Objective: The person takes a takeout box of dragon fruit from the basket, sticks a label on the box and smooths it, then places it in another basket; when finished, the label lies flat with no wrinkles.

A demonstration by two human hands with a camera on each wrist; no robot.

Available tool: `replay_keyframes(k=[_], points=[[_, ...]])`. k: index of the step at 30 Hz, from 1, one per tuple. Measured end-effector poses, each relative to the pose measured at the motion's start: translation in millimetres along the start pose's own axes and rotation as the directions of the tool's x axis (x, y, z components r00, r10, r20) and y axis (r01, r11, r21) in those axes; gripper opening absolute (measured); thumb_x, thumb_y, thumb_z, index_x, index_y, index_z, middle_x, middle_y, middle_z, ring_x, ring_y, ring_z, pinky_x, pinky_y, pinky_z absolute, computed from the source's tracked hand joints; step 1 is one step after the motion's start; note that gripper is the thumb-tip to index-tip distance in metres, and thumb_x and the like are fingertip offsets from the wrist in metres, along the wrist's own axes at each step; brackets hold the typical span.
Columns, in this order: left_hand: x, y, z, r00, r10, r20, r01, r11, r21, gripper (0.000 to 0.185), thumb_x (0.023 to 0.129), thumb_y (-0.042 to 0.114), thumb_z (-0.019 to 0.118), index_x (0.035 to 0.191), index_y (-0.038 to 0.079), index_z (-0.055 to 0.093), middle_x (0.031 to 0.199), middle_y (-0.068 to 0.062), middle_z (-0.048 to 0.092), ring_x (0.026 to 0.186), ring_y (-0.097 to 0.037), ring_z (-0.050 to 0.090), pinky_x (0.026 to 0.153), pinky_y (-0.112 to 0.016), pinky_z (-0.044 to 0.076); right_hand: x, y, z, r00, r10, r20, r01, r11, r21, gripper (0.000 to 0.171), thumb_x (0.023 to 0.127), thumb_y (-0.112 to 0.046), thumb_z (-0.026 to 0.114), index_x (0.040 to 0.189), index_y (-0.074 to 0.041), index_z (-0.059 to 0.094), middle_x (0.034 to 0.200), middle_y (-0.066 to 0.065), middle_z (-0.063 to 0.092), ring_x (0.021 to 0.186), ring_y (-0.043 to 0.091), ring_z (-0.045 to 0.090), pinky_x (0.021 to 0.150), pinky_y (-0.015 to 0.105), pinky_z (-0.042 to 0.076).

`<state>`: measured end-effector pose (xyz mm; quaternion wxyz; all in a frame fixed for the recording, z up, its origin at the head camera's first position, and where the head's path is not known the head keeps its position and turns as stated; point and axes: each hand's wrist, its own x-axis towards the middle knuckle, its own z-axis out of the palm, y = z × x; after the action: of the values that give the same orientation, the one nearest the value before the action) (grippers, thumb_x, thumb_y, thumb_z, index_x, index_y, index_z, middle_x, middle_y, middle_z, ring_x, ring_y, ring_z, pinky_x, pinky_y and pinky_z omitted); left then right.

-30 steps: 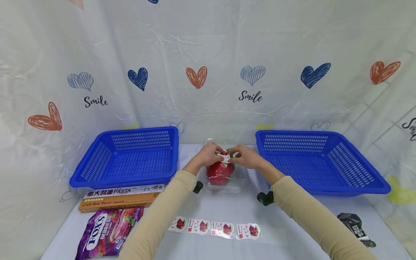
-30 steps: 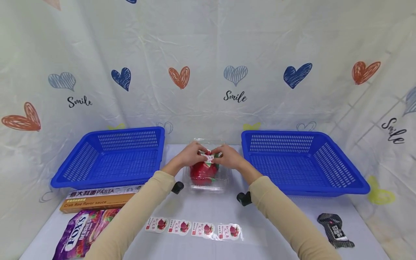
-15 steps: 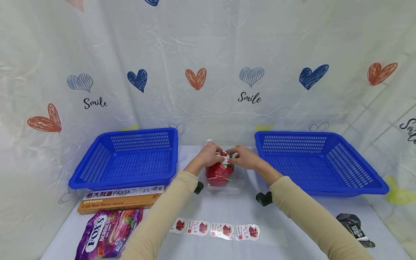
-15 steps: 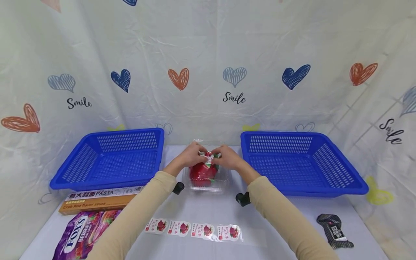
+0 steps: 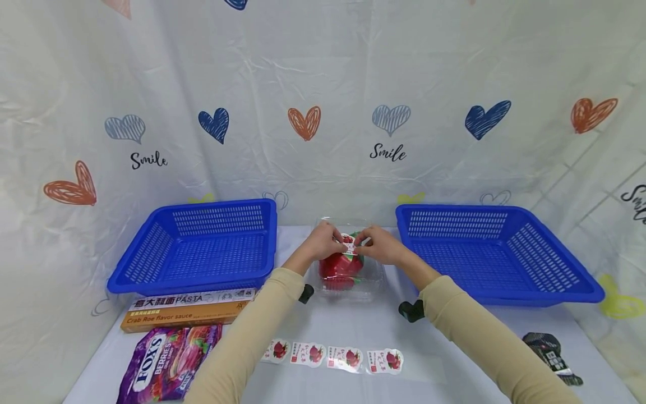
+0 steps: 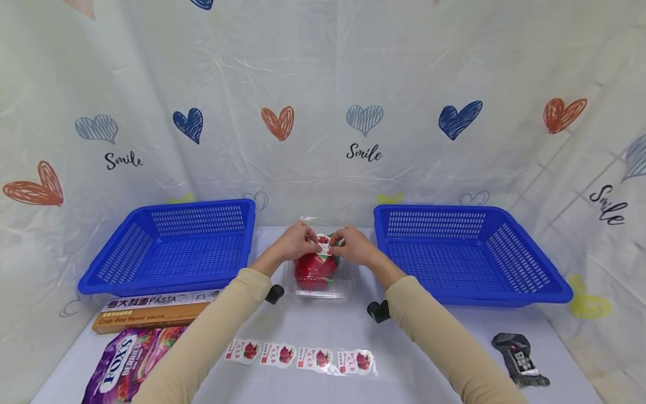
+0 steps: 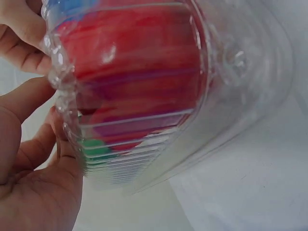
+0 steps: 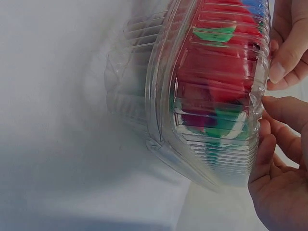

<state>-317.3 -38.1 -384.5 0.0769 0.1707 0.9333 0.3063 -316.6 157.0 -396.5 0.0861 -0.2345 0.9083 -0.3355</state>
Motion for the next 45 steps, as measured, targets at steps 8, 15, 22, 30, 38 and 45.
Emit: replay_keyframes(k=[8,15,22,30,38,45], points=[[2.1,0.3,1.1,1.0,0.017,0.01,-0.017,0.999,0.033,0.034,0.091,0.023,0.071,0.117,0.001,0.069,0.123,-0.016,0.051,0.111,-0.026,0.052,0.09,-0.035,0.05,0.5,0.1,-0.5,1.0,0.002,0.004,-0.002,0.999,-0.035,0.034,0.094,-0.015,0.065,0.123,0.003,0.063,0.117,0.022,0.054,0.1,0.033,0.063,0.081,0.042,0.054],[3.7,0.8,3.1,0.998,0.057,0.034,-0.06,0.994,0.089,0.037,0.093,0.023,0.068,0.124,0.004,0.066,0.127,-0.019,0.05,0.115,-0.028,0.05,0.092,-0.036,0.048,-0.5,-2.4,0.0,1.0,0.018,0.012,-0.017,0.998,-0.054,0.037,0.094,-0.016,0.065,0.128,0.0,0.061,0.122,0.023,0.053,0.101,0.033,0.063,0.084,0.043,0.054],[2.2,-0.7,2.4,1.0,0.011,0.004,-0.011,0.999,0.03,0.031,0.091,0.023,0.07,0.114,0.002,0.069,0.123,-0.016,0.049,0.107,-0.025,0.053,0.088,-0.034,0.05,-1.8,-3.8,1.6,1.0,0.027,-0.002,-0.027,0.998,-0.051,0.037,0.095,-0.016,0.064,0.129,0.0,0.061,0.119,0.022,0.052,0.101,0.031,0.061,0.082,0.041,0.054],[0.9,-1.2,1.9,1.0,0.009,-0.028,-0.008,0.999,0.037,0.024,0.09,0.019,0.072,0.105,0.001,0.071,0.113,-0.013,0.054,0.102,-0.023,0.053,0.083,-0.031,0.05,-6.5,-3.3,7.2,0.995,-0.029,-0.097,0.022,0.997,-0.074,0.027,0.093,-0.011,0.065,0.117,0.002,0.067,0.107,0.018,0.058,0.094,0.029,0.063,0.075,0.038,0.055],[-5.6,0.8,4.7,0.999,0.034,-0.034,-0.031,0.994,0.105,0.027,0.091,0.018,0.07,0.113,0.002,0.071,0.104,-0.009,0.069,0.091,-0.02,0.063,0.074,-0.028,0.052,-17.0,-9.6,17.0,0.976,-0.067,-0.206,0.033,0.986,-0.165,0.021,0.091,-0.009,0.067,0.109,0.001,0.071,0.098,0.016,0.059,0.082,0.025,0.059,0.07,0.037,0.053],[-15.5,3.8,5.1,0.997,0.003,-0.071,0.009,0.987,0.16,0.03,0.089,0.023,0.073,0.112,0.003,0.071,0.113,-0.009,0.069,0.102,-0.022,0.062,0.086,-0.034,0.052,-33.6,-9.6,28.4,0.94,-0.088,-0.33,0.026,0.982,-0.188,0.025,0.091,-0.008,0.067,0.113,0.004,0.068,0.115,0.026,0.052,0.104,0.041,0.051,0.089,0.054,0.043]])
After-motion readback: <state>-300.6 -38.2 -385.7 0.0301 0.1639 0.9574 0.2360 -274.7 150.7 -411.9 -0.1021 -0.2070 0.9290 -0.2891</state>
